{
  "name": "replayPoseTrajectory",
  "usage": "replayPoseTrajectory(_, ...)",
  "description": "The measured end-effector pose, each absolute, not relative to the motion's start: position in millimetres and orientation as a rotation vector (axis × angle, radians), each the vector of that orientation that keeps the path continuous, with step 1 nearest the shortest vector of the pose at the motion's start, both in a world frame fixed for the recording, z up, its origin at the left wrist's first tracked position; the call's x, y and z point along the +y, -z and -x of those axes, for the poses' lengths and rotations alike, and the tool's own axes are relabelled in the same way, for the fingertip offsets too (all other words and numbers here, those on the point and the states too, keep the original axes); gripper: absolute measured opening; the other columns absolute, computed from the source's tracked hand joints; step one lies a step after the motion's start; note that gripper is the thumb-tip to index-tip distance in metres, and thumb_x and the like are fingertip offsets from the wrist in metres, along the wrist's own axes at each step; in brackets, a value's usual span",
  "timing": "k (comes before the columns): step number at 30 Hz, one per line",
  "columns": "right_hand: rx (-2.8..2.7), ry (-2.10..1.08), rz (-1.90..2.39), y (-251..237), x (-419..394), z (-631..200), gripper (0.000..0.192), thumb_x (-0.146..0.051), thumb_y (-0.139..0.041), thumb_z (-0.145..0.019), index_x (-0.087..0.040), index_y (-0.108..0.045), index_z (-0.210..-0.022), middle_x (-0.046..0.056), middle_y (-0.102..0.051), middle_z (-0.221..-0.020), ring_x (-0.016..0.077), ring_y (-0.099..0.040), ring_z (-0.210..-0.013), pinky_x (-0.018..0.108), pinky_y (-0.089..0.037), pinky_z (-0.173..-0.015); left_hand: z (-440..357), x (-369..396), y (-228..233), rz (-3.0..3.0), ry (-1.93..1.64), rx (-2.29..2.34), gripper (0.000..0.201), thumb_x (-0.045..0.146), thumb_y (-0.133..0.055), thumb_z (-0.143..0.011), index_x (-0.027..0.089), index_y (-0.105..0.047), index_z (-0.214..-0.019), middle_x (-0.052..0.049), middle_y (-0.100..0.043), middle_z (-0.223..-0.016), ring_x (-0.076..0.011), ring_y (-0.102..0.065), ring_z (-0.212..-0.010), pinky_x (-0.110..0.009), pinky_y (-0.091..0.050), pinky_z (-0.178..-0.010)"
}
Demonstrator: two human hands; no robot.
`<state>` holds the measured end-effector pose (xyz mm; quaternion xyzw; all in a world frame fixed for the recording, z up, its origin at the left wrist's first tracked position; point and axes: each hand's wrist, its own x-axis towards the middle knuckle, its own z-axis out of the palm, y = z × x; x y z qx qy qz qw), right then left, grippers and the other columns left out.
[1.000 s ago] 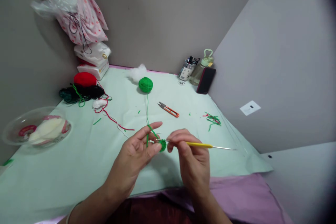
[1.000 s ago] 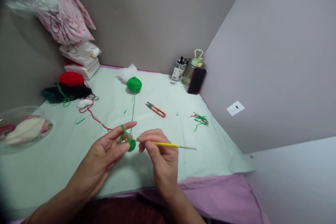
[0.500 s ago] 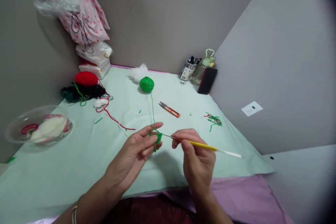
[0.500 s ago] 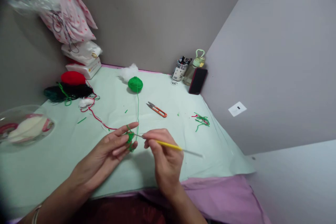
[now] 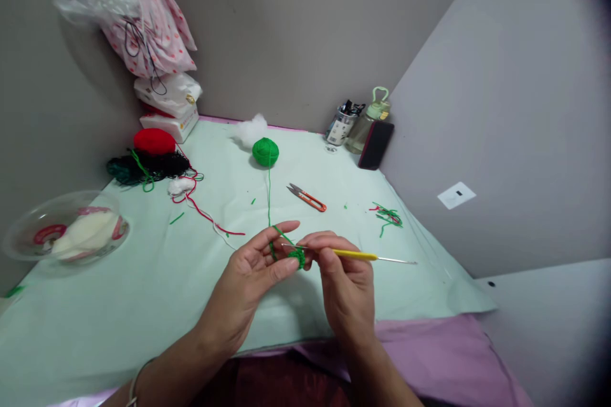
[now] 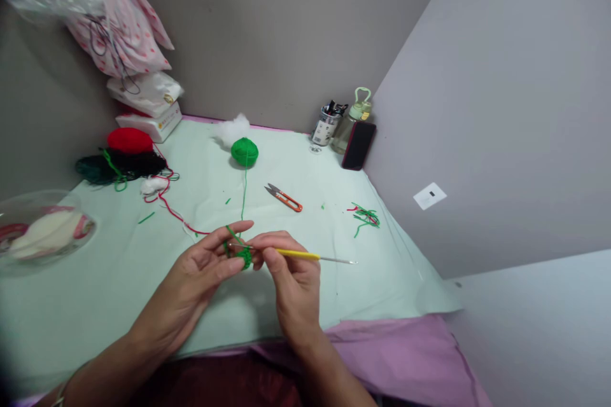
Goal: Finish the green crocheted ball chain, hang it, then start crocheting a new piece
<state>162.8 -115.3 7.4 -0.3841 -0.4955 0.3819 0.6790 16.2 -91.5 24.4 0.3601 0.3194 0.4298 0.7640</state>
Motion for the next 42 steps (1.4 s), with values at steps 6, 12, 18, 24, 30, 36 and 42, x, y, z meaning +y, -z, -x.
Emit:
replayPoseTrajectory(6,-1.003,-0.949,0.85,-12,-112,-164,0.02,-0.035,-0.061,-0.099,-0.02,-0.07,-0.089,0.005,-0.073,-0.087,0.0134,-0.064,-0.067,0.029,-0.055,-0.064,-13,-90,-24,-0.808,-0.949,0.709,0.038,0.033,-0.082,-0.082,0.03,-0.076,-0.119,0.0,-0.066,-0.092,-0.0152,-0.059,-0.094,-0.029,-0.044,-0.093)
replayPoseTrajectory(12,-1.129,-0.95,0.821,-13,-115,-171,0.022,-0.034,-0.054,-0.103,-0.021,-0.067,-0.092,0.004,-0.073,-0.088,0.0149,-0.066,-0.071,0.031,-0.056,-0.067,-9,-91,-22,-0.846,-0.94,0.729,0.035,0.036,-0.081,-0.082,0.031,-0.078,-0.116,0.0,-0.062,-0.09,-0.0161,-0.056,-0.092,-0.028,-0.044,-0.089)
replayPoseTrajectory(18,-1.484,-0.569,0.93,-19,-128,-176,0.022,-0.017,-0.047,-0.104,-0.023,-0.068,-0.104,0.005,-0.073,-0.096,0.0184,-0.069,-0.088,0.036,-0.056,-0.08,-6,-92,-19,-1.11,-1.016,0.891,0.036,0.034,-0.079,-0.084,0.039,-0.076,-0.119,0.001,-0.066,-0.094,-0.0208,-0.058,-0.106,-0.037,-0.036,-0.107)
replayPoseTrajectory(24,-1.811,-0.13,0.941,-18,-130,-175,0.026,-0.012,-0.049,-0.1,-0.021,-0.064,-0.119,0.01,-0.073,-0.101,0.0197,-0.071,-0.093,0.034,-0.06,-0.075,-11,-94,-19,-1.36,-1.197,1.013,0.024,0.029,-0.077,-0.084,0.036,-0.08,-0.106,0.001,-0.073,-0.102,-0.0232,-0.061,-0.112,-0.044,-0.013,-0.124)
replayPoseTrajectory(30,-1.905,0.217,1.03,-7,-133,-171,0.046,-0.006,-0.065,-0.091,-0.029,-0.065,-0.132,0.009,-0.072,-0.112,0.0225,-0.071,-0.102,0.034,-0.062,-0.08,-14,-94,-21,-0.833,-0.96,0.762,0.051,0.036,-0.083,-0.079,0.033,-0.071,-0.128,0.0,-0.068,-0.094,-0.0203,-0.06,-0.098,-0.038,-0.04,-0.102)
replayPoseTrajectory(36,-1.411,-0.44,0.934,-17,-133,-171,0.024,-0.013,-0.054,-0.1,-0.024,-0.075,-0.107,0.004,-0.069,-0.088,0.0175,-0.066,-0.083,0.033,-0.057,-0.073,-9,-88,-28,-0.649,-0.918,0.69,0.05,0.029,-0.084,-0.079,0.024,-0.072,-0.127,-0.001,-0.069,-0.09,-0.0152,-0.057,-0.091,-0.029,-0.04,-0.094)
replayPoseTrajectory(42,-1.162,-0.766,0.803,-19,-124,-166,0.021,-0.02,-0.056,-0.101,-0.024,-0.076,-0.099,0.003,-0.068,-0.089,0.0134,-0.063,-0.072,0.029,-0.053,-0.064,-12,-93,-27,-0.74,-0.98,0.713,0.05,0.03,-0.085,-0.078,0.03,-0.072,-0.127,-0.001,-0.068,-0.092,-0.0165,-0.059,-0.094,-0.03,-0.043,-0.092)
